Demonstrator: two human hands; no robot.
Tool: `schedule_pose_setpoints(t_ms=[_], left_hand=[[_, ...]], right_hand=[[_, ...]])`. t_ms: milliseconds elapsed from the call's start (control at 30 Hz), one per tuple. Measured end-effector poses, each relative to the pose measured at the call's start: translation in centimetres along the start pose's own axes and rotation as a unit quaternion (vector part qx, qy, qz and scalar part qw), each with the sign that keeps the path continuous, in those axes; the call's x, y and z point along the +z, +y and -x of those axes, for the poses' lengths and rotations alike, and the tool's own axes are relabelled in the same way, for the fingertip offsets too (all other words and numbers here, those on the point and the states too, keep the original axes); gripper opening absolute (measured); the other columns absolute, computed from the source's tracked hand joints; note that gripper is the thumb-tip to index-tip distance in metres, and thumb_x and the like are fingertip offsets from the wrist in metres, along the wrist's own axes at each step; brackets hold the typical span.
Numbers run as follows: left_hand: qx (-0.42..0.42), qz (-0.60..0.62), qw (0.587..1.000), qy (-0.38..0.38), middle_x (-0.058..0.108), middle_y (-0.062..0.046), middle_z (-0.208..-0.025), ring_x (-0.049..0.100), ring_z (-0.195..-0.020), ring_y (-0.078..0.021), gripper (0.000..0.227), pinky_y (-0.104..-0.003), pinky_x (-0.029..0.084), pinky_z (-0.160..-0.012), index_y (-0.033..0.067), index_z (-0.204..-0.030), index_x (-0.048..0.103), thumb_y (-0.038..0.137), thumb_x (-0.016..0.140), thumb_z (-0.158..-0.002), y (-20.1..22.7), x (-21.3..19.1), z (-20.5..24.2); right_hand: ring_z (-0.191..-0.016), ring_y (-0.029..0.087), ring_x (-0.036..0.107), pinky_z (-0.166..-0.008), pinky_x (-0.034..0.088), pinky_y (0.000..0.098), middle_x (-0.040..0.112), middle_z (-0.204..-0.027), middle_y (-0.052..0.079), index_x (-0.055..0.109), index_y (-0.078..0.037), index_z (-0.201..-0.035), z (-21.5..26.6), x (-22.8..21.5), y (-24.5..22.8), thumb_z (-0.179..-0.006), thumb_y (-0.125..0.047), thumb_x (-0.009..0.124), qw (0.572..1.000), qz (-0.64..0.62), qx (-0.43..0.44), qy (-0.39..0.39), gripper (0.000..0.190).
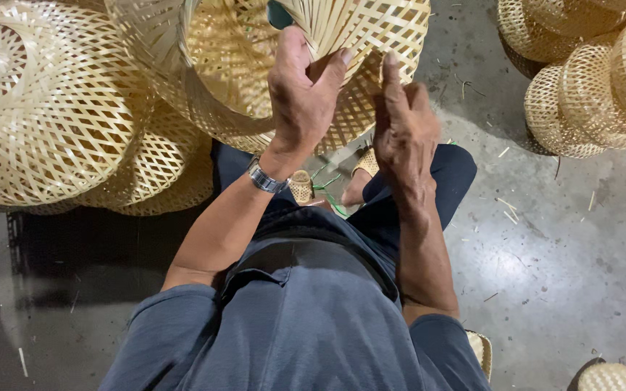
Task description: The person sits on the floor and uses a small knife to trim the protruding edges of woven bamboo baskets. They hold the basket with one hand and carefully shave off excess material from the rim with the other, rotating the basket to work around the circumference.
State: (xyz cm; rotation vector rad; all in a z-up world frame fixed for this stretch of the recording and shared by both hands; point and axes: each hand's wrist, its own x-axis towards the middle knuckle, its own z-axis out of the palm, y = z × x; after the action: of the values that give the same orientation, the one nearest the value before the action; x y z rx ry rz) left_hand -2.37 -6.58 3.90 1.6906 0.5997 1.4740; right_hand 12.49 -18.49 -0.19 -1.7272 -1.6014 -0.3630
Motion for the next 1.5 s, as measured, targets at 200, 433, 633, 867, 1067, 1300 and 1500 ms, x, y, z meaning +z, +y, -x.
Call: schedule_pose_setpoints(t_ms=[200, 433, 633, 867, 1067, 1300, 1500], left_hand=[[0.015, 0.07, 0.997, -0.013, 0.071, -0.018, -0.108, 0.074, -0.099, -0.0196, 0.022, -0.032, 0.068, -0.088, 0.0008, -0.115, 0.052, 0.007, 0.069, -0.104, -0.6, -1.3, -0.6], [0.001, 0.021, 1.0, -0.023, 0.076, -0.014, -0.1, 0.075, -0.087, -0.0162, 0.023, -0.028, 0.067, -0.074, 0.0048, -0.112, 0.054, 0.014, 0.072, -0.102, -1.7, -2.8, -0.9], [0.013, 0.048, 0.997, -0.06, 0.075, -0.013, -0.099, 0.073, -0.083, -0.0146, 0.024, -0.027, 0.065, -0.071, 0.005, -0.113, 0.055, 0.016, 0.073, -0.101, -2.7, -4.1, -1.4], [-0.057, 0.128, 0.987, -0.082, 0.073, -0.01, -0.103, 0.068, -0.087, -0.0108, 0.024, -0.024, 0.058, -0.077, -0.0003, -0.118, 0.058, 0.01, 0.074, -0.102, -2.3, -5.3, -0.7], [-0.086, 0.16, 0.979, -0.092, 0.073, -0.009, -0.108, 0.067, -0.094, -0.009, 0.027, -0.024, 0.057, -0.087, -0.0016, -0.122, 0.058, 0.009, 0.074, -0.103, -1.8, -5.6, -0.3], [-0.106, 0.167, 0.976, -0.091, 0.073, -0.009, -0.112, 0.066, -0.097, -0.0088, 0.027, -0.024, 0.056, -0.091, -0.0011, -0.122, 0.059, 0.008, 0.074, -0.102, -2.3, -5.8, 0.0], [-0.113, 0.211, 0.968, -0.075, 0.072, -0.009, -0.117, 0.067, -0.102, -0.0112, 0.031, -0.027, 0.056, -0.097, -0.0021, -0.126, 0.059, 0.007, 0.075, -0.101, -2.9, -5.9, 0.2]], right_hand=[[-0.052, 0.009, 0.043, -0.045, 0.045, 0.0284, 0.058, -0.072, 0.003, 0.065, -0.021, -0.142, 0.5, 2.8, 8.6, -0.111, -0.044, 0.034, 0.91, -0.287, 0.202, 0.22, 0.049], [-0.044, 0.004, 0.043, -0.032, 0.036, 0.0218, 0.055, -0.065, -0.003, 0.045, -0.01, -0.157, 2.0, -0.6, 8.5, -0.108, -0.025, 0.055, 0.794, -0.388, 0.442, 0.151, 0.052], [-0.064, 0.005, 0.048, -0.053, 0.039, 0.0216, 0.054, -0.075, -0.002, 0.025, -0.002, -0.167, 0.3, -3.6, 4.1, -0.117, -0.017, 0.055, 0.843, -0.431, 0.321, -0.028, 0.06], [-0.06, 0.004, 0.039, -0.052, 0.032, 0.0217, 0.049, -0.075, -0.003, 0.023, -0.003, -0.169, -2.6, -6.5, 0.7, -0.112, -0.019, 0.057, 0.808, -0.526, 0.25, -0.091, 0.069], [-0.059, 0.004, 0.04, -0.052, 0.034, 0.0218, 0.047, -0.072, -0.005, 0.03, -0.005, -0.167, -3.7, -7.0, 0.2, -0.112, -0.022, 0.058, 0.819, -0.506, 0.242, -0.118, 0.064], [-0.061, 0.004, 0.043, -0.054, 0.037, 0.0213, 0.052, -0.073, -0.006, 0.052, -0.006, -0.155, -3.1, -4.7, 0.9, -0.114, -0.022, 0.059, 0.829, -0.504, 0.232, -0.071, 0.045], [-0.059, 0.005, 0.044, -0.05, 0.039, 0.0231, 0.054, -0.074, -0.005, 0.056, -0.007, -0.152, -1.7, -2.4, 2.6, -0.115, -0.023, 0.06, 0.872, -0.435, 0.223, -0.018, 0.041]])
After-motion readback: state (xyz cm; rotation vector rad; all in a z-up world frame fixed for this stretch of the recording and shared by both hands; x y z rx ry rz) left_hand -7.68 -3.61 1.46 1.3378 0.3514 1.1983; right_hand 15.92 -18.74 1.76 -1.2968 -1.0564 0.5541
